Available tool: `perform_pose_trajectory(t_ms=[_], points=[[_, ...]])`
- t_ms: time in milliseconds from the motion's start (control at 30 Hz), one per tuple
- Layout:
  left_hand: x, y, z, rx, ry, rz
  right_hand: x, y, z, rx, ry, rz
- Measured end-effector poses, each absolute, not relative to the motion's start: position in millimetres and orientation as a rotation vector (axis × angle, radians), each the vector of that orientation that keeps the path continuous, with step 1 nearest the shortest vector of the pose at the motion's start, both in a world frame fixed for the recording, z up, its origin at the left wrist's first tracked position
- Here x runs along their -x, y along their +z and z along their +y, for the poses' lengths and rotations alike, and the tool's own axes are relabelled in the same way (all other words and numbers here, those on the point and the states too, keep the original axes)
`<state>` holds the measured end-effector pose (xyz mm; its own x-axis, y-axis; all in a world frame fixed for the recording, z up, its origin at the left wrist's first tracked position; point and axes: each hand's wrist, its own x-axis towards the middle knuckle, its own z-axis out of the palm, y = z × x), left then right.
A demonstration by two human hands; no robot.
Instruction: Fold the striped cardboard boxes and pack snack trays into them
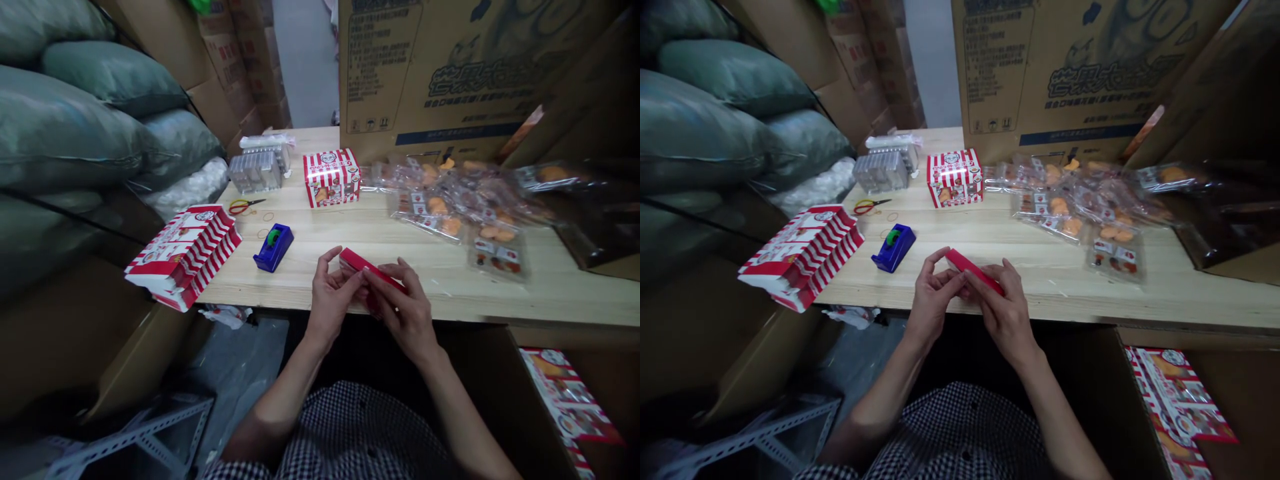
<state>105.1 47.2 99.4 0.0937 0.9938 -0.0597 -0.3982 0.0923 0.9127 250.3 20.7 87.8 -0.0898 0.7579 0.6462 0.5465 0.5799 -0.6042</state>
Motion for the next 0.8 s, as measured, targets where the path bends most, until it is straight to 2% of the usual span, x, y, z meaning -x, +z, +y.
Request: perform_pose_trajectory(t_ms=[267, 467, 567, 667, 733, 800], points=[[-79, 90, 82, -1.608, 1.255, 1.377, -262, 104, 33, 1.026, 0.532, -1.698], [-63, 92, 82, -1.846, 1.082, 0.886, -266, 90, 21, 1.07, 0.632, -1.381], [-64, 90, 56, -2.017, 1.267, 0.829, -274, 73, -5, 1.156, 0.714, -0.944], [-72, 79, 28, -2.338, 1.441, 0.67, -275, 63, -40, 1.153, 1.05, -0.671], [-81, 67, 15, -2.488, 1.423, 0.544, -272, 62, -58, 1.137, 1.201, -0.591], [-91, 55, 7, -2.573, 1.352, 0.436, -269, 63, -70, 1.165, 1.181, -0.537]])
